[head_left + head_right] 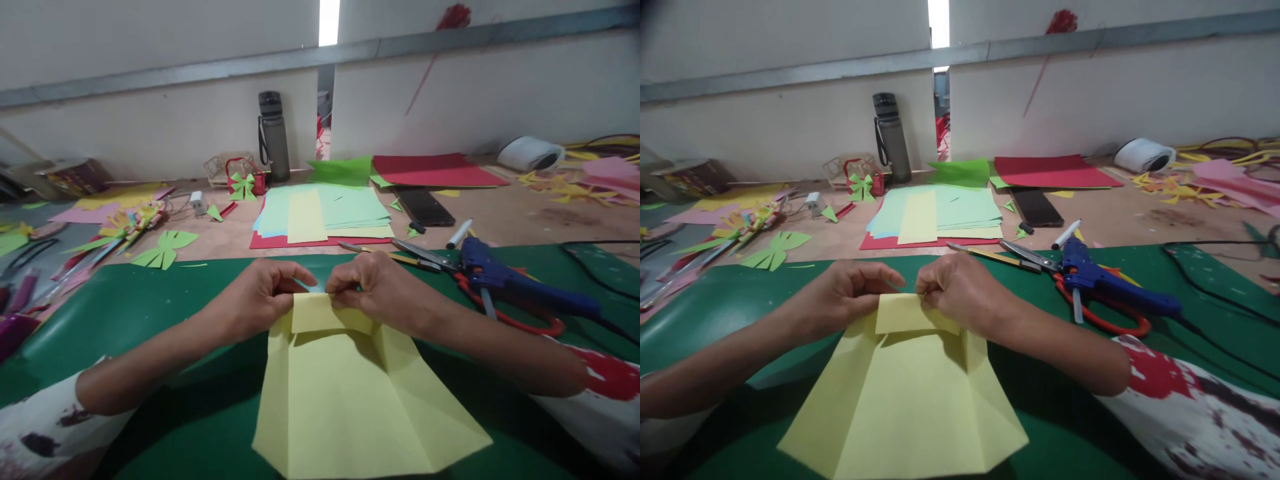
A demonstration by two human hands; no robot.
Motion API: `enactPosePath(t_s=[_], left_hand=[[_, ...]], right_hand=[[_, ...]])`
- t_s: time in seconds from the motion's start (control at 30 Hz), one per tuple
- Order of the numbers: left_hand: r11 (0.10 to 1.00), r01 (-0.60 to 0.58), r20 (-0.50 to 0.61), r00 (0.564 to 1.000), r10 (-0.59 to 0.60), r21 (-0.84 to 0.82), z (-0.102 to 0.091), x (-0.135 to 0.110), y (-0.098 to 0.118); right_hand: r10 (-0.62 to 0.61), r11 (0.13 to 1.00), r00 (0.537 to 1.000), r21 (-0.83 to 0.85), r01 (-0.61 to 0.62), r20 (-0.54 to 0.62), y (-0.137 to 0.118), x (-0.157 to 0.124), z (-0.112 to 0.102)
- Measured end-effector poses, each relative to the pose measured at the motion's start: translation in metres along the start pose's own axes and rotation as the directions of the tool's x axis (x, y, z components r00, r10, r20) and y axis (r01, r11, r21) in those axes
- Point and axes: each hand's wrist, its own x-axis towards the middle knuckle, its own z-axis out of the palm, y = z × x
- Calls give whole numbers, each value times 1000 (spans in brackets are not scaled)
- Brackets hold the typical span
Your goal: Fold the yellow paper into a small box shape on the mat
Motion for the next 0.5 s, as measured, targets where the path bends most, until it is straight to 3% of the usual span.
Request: enactPosePath(t_s=[0.13, 0.27, 0.4, 0.5], left_hand=[[1000, 2, 24, 1000, -2, -19, -1, -2, 0], [998, 1, 22, 1000, 1, -64, -4, -2, -2], [995, -9, 45, 999, 13, -97, -7, 0, -4], [997, -19, 55, 998, 23, -69, -9, 0, -5]], right_hand=[[-124, 987, 992, -104, 120, -31, 9, -3, 6], [-347, 908, 936, -268, 321, -57, 19, -8, 9], [-458, 779, 887, -456, 430, 55, 21, -12, 6], [-476, 734, 875, -507, 452, 90, 18, -12, 5]])
